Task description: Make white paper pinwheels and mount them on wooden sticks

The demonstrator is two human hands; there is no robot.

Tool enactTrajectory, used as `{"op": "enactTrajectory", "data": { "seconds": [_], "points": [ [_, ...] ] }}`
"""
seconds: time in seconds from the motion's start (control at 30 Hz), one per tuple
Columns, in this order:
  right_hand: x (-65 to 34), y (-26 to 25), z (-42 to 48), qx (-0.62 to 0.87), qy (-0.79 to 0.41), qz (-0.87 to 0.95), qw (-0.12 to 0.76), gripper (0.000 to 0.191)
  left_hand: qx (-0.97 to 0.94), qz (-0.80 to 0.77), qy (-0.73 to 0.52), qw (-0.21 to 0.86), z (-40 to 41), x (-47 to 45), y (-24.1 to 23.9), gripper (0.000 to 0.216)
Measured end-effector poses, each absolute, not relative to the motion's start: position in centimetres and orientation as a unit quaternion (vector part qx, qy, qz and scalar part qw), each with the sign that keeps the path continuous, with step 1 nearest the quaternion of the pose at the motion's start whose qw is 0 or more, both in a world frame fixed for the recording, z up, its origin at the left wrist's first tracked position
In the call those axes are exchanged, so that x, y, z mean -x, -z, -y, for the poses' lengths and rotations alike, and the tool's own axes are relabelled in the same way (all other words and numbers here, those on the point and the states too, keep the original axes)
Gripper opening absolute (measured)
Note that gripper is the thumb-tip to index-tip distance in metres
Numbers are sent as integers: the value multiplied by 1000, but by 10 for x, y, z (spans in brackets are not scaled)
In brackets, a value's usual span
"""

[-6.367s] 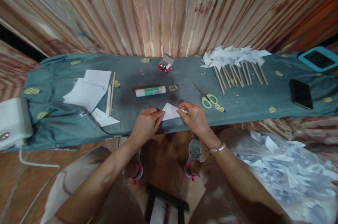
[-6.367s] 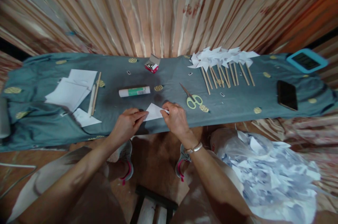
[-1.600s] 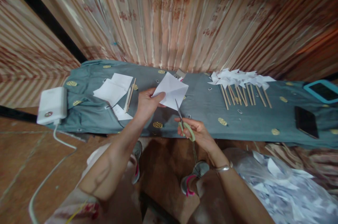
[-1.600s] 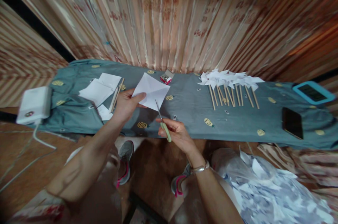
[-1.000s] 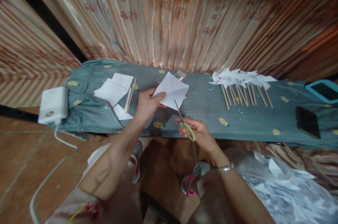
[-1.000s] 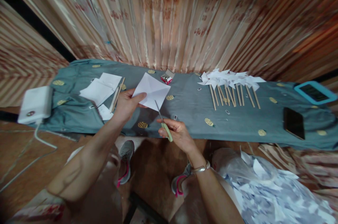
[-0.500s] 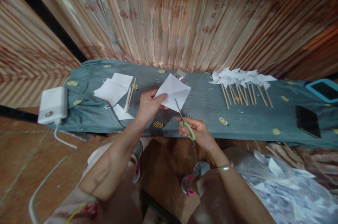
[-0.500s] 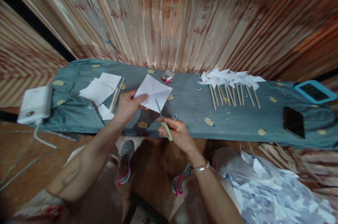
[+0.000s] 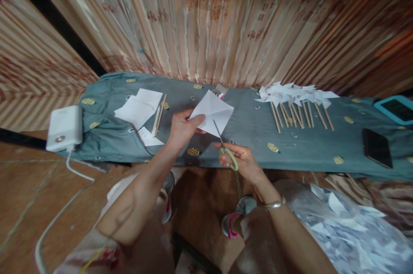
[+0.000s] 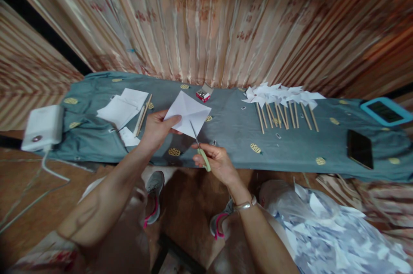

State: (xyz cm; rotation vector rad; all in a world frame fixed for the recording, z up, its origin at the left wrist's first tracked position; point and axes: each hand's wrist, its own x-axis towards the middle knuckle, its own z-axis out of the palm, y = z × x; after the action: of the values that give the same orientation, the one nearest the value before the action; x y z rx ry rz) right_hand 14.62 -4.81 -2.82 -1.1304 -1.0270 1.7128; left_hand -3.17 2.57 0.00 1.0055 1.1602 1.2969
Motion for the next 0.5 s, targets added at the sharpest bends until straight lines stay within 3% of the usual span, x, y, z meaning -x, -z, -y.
{"op": "enactTrajectory", "data": {
  "seconds": [0.5],
  "points": [
    [-145, 27, 48, 448, -677, 407, 417, 40, -425, -489, -543, 534, -25, 31, 1, 27]
  ]
}}
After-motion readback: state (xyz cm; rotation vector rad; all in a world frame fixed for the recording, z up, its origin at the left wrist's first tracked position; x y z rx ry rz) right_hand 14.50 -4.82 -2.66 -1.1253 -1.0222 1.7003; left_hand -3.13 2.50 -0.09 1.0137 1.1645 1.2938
